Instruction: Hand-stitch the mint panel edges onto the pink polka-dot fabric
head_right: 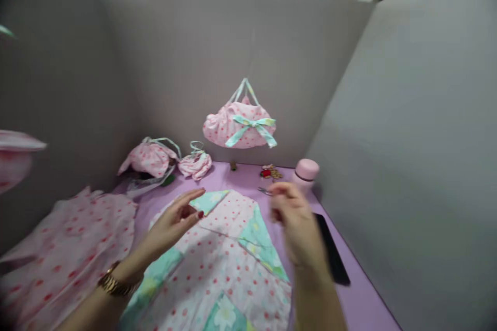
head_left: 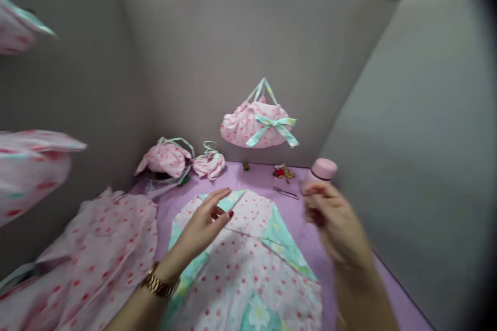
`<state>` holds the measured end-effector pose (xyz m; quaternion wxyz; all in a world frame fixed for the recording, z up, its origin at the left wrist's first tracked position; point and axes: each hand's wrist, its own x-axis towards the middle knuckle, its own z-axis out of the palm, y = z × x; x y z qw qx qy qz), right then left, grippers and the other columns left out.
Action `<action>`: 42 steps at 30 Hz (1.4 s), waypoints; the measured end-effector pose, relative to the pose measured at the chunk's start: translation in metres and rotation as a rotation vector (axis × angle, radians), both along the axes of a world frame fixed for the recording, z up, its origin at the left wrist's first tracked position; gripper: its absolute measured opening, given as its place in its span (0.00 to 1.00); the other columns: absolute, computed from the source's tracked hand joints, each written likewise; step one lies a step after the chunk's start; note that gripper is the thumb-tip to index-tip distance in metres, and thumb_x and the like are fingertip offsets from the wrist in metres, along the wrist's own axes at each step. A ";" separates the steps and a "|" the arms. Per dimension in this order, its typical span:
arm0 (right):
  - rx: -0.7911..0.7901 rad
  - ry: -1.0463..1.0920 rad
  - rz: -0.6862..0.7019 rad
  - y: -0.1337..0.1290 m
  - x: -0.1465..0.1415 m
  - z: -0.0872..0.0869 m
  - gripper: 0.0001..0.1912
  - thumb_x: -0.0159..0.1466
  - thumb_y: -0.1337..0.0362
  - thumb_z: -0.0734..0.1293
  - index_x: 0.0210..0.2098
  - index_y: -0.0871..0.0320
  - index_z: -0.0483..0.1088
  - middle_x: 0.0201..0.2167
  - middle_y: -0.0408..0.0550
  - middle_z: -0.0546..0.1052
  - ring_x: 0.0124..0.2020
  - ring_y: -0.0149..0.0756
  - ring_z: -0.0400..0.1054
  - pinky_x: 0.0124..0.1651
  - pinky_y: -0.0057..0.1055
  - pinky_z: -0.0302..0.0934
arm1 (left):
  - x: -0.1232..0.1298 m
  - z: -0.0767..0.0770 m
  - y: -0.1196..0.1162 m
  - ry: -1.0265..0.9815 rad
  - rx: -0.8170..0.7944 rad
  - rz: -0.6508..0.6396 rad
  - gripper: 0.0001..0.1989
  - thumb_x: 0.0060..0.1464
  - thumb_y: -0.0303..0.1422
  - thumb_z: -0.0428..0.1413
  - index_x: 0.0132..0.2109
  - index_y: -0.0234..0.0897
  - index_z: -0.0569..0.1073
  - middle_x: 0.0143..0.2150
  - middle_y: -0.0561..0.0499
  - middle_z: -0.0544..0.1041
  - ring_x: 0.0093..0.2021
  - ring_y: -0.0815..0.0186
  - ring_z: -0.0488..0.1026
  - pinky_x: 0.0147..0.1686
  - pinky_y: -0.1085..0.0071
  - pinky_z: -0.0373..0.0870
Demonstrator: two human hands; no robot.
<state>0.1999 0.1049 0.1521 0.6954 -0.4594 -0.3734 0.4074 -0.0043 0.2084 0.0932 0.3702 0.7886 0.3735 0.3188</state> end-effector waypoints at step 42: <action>0.544 0.430 -0.709 -0.053 0.117 0.026 0.14 0.61 0.76 0.55 0.24 0.60 0.66 0.14 0.36 0.53 0.13 0.24 0.41 0.14 0.21 0.39 | 0.051 0.005 0.098 0.374 0.393 -0.103 0.15 0.55 0.33 0.51 0.50 0.38 0.66 0.52 0.45 0.68 0.48 0.58 0.68 0.46 0.53 0.65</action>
